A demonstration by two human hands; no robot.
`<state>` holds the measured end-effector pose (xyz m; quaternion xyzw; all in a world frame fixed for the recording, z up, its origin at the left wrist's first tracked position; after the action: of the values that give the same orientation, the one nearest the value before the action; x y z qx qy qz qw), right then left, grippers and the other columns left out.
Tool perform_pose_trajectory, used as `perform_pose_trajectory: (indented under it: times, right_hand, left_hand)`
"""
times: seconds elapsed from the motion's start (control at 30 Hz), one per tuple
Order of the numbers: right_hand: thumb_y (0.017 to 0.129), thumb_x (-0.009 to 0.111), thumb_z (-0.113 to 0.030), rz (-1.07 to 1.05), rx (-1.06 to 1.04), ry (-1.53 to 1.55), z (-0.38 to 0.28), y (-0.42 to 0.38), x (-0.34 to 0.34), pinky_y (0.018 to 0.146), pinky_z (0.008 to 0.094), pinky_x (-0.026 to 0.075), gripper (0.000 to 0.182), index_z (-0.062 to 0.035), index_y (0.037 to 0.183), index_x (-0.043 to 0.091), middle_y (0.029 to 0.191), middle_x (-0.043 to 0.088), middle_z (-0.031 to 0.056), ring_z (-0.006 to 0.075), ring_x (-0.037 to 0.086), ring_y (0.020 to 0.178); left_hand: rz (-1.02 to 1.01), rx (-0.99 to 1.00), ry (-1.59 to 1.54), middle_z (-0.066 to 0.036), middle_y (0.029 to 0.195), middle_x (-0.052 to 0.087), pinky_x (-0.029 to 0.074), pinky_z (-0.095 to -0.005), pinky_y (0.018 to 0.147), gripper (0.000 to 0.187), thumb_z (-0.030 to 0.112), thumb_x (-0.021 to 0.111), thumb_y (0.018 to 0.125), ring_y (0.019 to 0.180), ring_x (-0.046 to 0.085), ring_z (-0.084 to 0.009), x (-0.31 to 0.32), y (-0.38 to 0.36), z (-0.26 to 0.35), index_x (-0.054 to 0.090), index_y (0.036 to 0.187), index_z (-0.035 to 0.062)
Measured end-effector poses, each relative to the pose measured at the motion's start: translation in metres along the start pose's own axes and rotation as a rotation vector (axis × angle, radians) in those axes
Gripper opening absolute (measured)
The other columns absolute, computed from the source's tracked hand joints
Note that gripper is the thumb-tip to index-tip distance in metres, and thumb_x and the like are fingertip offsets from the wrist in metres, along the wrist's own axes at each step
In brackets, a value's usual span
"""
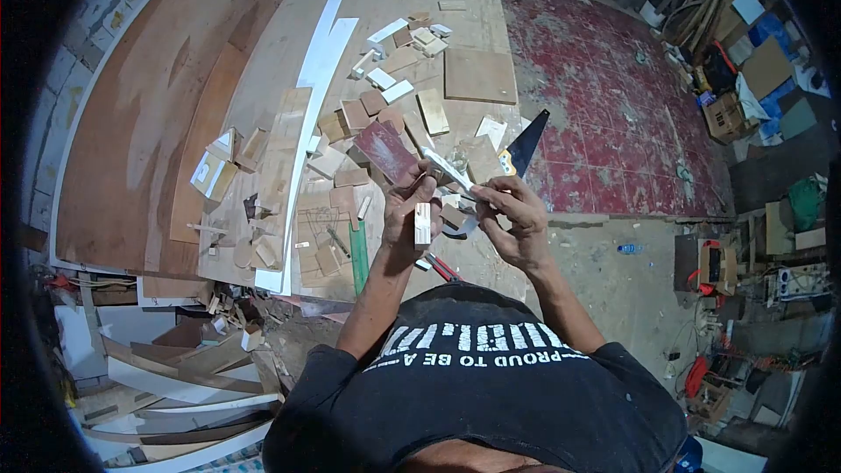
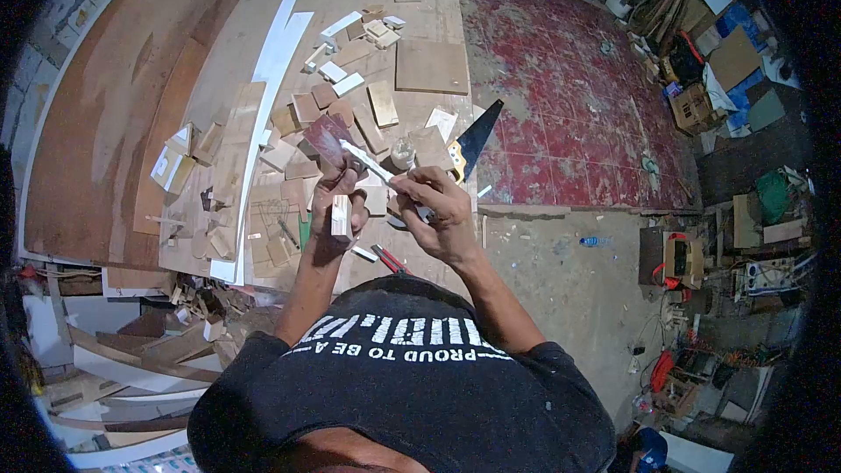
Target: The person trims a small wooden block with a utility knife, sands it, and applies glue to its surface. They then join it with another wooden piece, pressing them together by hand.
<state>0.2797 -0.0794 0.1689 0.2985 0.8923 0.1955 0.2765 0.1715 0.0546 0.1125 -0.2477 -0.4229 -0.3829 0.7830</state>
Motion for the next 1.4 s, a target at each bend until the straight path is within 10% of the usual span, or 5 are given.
perform_pose_trajectory:
  times: [0.23,0.77,1.4]
  right_hand:
    - [0.081,0.062,0.003,0.182,0.284,0.408,0.012,0.001,-0.008,0.066,0.0225,0.05,0.026,0.0022,0.107,0.068,0.104,0.059,0.011,0.0116,0.062,0.08]
    - [0.08,0.063,0.003,0.016,0.175,0.172,0.003,0.007,-0.01,0.067,0.0211,0.05,0.027,0.0001,0.106,0.069,0.099,0.061,0.0107,0.012,0.063,0.084]
    - [0.077,0.063,0.001,-0.028,0.076,0.122,0.004,0.004,-0.01,0.064,0.0235,0.047,0.027,-0.0013,0.104,0.071,0.095,0.063,0.0098,0.013,0.061,0.078]
  left_hand:
    - [-0.038,0.01,0.074,-0.01,0.097,0.07,0.044,-0.0188,0.042,0.025,0.01,0.064,0.092,0.055,0.058,-0.0052,0.007,0.006,0.004,0.06,0.116,0.0038]
    - [-0.011,0.122,0.392,-0.006,0.101,0.07,0.047,-0.0215,0.078,0.027,0.002,0.067,0.088,0.089,0.062,-0.0086,-0.009,0.007,0.006,0.063,0.115,0.0014]
    - [-0.113,0.04,0.181,-0.009,0.101,0.069,0.049,-0.0204,0.049,0.029,0.0,0.059,0.088,0.06,0.06,-0.006,-0.008,0.002,0.013,0.06,0.117,0.0012]
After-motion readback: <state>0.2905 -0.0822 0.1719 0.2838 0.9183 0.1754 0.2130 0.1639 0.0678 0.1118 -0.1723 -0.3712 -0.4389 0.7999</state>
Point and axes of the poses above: each hand's wrist, its own y-axis towards the middle knuckle, its own x-axis out of the palm, z = x × y, the point moved 3 cm from there along y, towards the middle knuckle
